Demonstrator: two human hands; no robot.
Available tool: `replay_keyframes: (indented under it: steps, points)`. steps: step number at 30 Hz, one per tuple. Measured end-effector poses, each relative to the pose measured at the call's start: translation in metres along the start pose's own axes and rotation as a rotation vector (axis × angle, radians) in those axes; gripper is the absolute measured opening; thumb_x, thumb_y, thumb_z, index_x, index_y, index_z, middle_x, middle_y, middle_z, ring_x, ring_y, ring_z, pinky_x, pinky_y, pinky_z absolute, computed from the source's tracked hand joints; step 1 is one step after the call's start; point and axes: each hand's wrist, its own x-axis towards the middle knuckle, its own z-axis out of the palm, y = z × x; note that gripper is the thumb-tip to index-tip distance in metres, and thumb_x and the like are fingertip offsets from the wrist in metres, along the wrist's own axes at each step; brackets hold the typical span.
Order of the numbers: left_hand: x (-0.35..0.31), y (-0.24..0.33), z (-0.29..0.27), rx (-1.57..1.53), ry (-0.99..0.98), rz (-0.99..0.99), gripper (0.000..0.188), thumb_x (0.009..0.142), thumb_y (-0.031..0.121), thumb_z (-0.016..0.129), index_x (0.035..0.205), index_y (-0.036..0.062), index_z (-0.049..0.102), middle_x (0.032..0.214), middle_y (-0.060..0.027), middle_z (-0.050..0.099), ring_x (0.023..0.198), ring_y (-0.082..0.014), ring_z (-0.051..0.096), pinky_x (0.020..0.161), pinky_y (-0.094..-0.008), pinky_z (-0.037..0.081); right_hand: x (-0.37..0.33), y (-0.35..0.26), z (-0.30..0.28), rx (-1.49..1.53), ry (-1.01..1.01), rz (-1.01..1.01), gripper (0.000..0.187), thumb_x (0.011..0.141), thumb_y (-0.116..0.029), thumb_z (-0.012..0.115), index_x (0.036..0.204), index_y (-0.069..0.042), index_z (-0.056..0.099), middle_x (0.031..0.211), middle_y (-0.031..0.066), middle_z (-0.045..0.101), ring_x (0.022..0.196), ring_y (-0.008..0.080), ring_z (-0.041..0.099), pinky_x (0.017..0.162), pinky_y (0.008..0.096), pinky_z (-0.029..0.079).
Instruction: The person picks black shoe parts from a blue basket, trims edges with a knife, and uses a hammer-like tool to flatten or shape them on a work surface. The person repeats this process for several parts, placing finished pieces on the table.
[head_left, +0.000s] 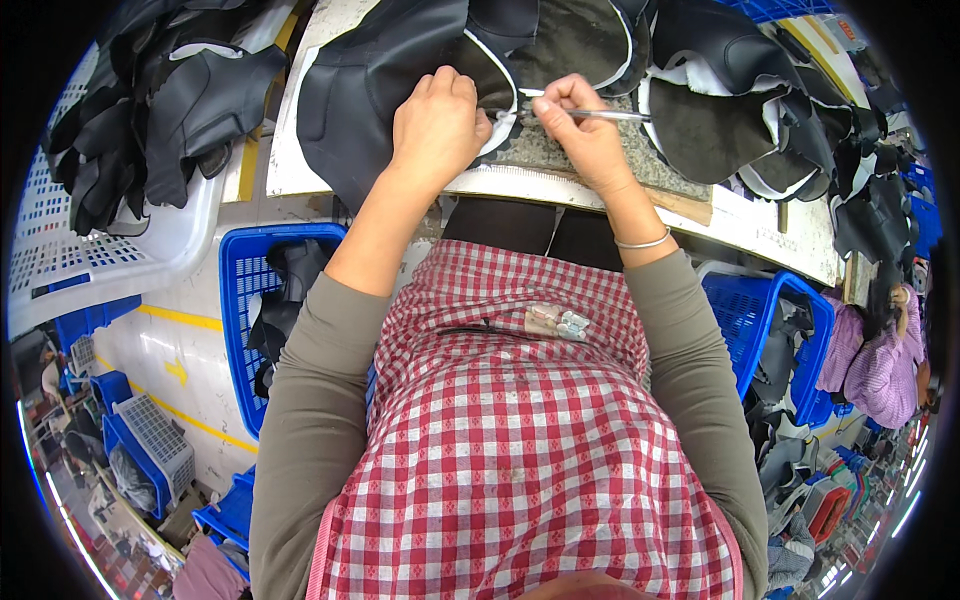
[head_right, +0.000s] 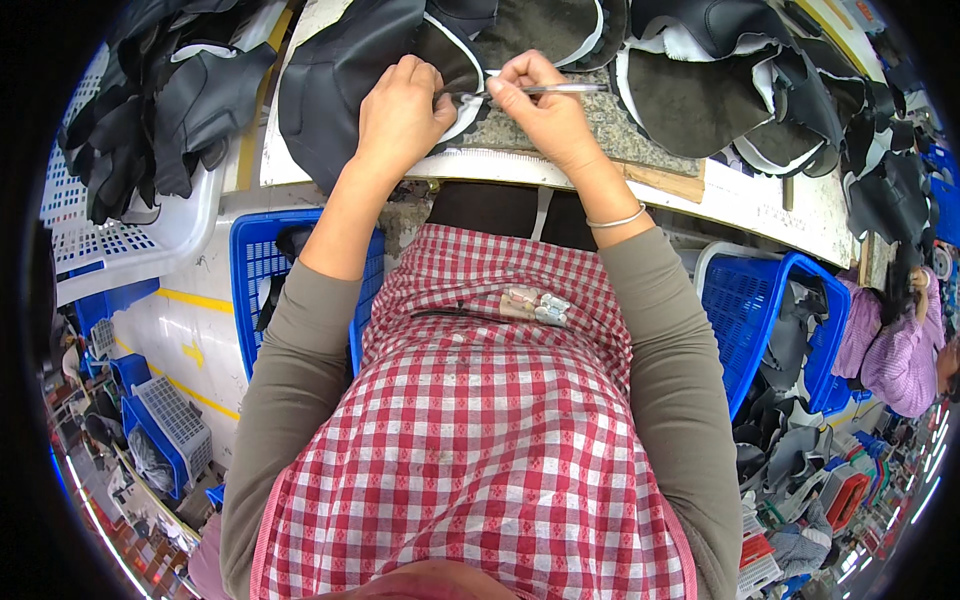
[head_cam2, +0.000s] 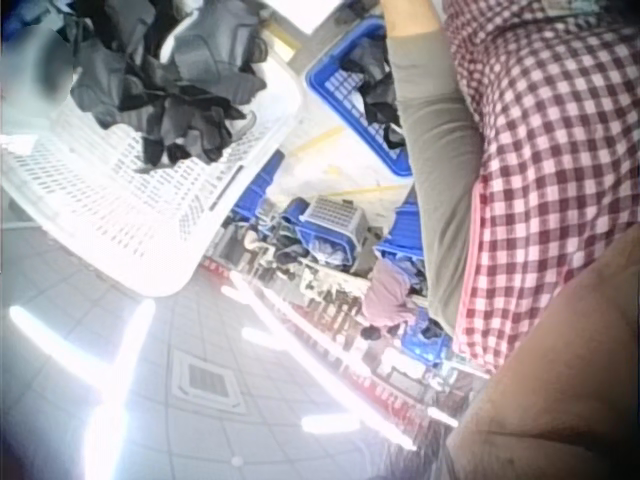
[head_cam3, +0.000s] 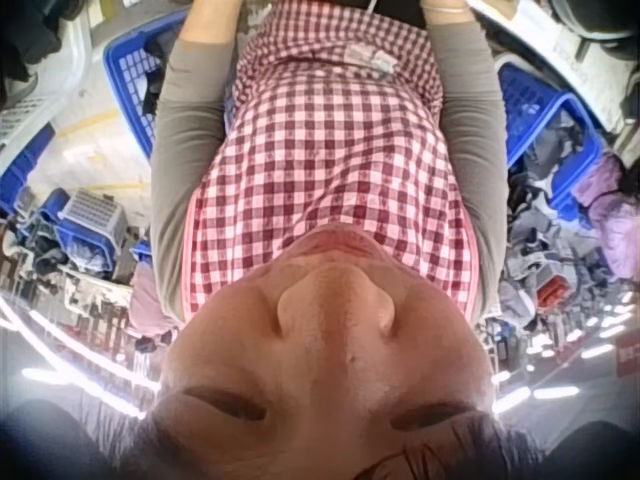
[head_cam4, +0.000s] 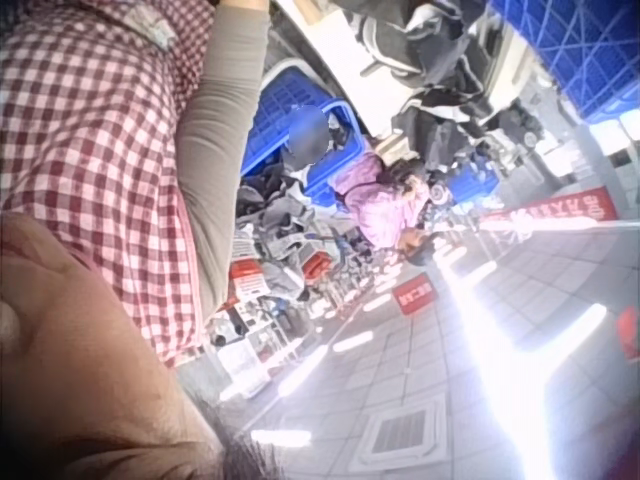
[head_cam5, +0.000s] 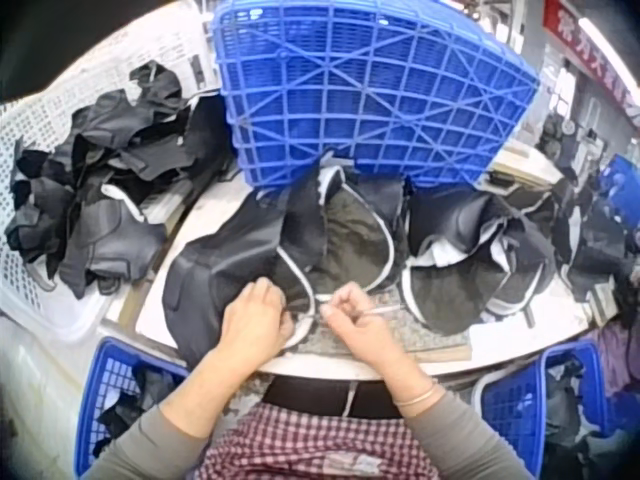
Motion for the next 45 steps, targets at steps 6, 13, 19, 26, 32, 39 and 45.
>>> replay_keyframes:
  steps: [6,13,19,26,32,39,45]
  points:
    - [0.003,-0.018,0.002,-0.149,0.050,-0.026,0.017,0.079,0.012,0.072,0.091,0.0026,0.064,0.090,-0.0148,0.066,0.083,-0.0372,0.068,0.076,-0.0459,0.056,0.005,0.005,0.008,-0.160,0.061,-0.009,0.023,0.096,-0.024,0.074,0.093,-0.007,0.058,0.071,-0.0047,0.057,0.066,0.0042,0.048,0.059,0.0238,0.041]
    - [0.001,-0.025,-0.002,-0.247,0.019,-0.035,0.017,0.082,0.012,0.073,0.093,0.0017,0.064,0.090,-0.0149,0.067,0.082,-0.0367,0.069,0.076,-0.0443,0.056,0.010,0.011,0.015,-0.394,0.050,-0.045,0.028,0.096,-0.031,0.075,0.090,-0.007,0.061,0.069,0.0012,0.064,0.063,0.0104,0.056,0.058,0.0294,0.046]
    - [0.002,-0.025,-0.002,-0.273,0.028,-0.036,0.017,0.082,0.011,0.073,0.093,0.0024,0.064,0.090,-0.0132,0.068,0.081,-0.0348,0.069,0.075,-0.0427,0.055,0.011,0.012,0.013,-0.391,0.015,-0.050,0.029,0.095,-0.031,0.075,0.088,-0.007,0.061,0.068,0.0022,0.064,0.062,0.0116,0.057,0.058,0.0300,0.047]
    - [-0.001,-0.046,0.011,-0.345,0.193,0.170,0.019,0.079,0.003,0.073,0.092,0.0030,0.058,0.095,-0.0095,0.068,0.076,-0.0281,0.067,0.070,-0.0354,0.056,0.007,0.009,0.006,-0.036,0.061,0.085,0.022,0.099,-0.022,0.072,0.091,-0.008,0.059,0.074,-0.0051,0.056,0.068,0.0052,0.049,0.061,0.0240,0.041]
    - [0.090,-0.145,-0.005,-0.110,0.163,0.066,0.023,0.084,0.011,0.068,0.106,0.0064,0.062,0.115,-0.0124,0.064,0.104,-0.0385,0.065,0.089,-0.0480,0.055,0.003,-0.001,0.002,-0.069,0.012,0.077,0.019,0.104,-0.018,0.065,0.092,-0.008,0.054,0.071,-0.0064,0.050,0.064,0.0023,0.042,0.058,0.0209,0.033]
    - [0.065,-0.190,-0.103,0.068,0.504,0.020,0.035,0.081,0.001,0.062,0.114,0.0092,0.071,0.119,-0.0128,0.069,0.112,-0.0332,0.065,0.096,-0.0447,0.053,0.000,0.002,0.002,0.012,0.022,0.099,0.019,0.103,-0.015,0.066,0.093,-0.008,0.053,0.074,-0.0067,0.050,0.065,0.0018,0.041,0.058,0.0204,0.032]
    - [-0.015,-0.308,-0.175,0.458,0.783,-0.341,0.029,0.077,-0.003,0.058,0.103,0.0031,0.066,0.108,-0.0165,0.065,0.110,-0.0385,0.058,0.098,-0.0478,0.047,-0.001,0.003,0.004,-0.015,-0.019,0.098,0.019,0.103,-0.017,0.067,0.093,-0.008,0.053,0.073,-0.0070,0.050,0.064,0.0015,0.040,0.058,0.0202,0.033]
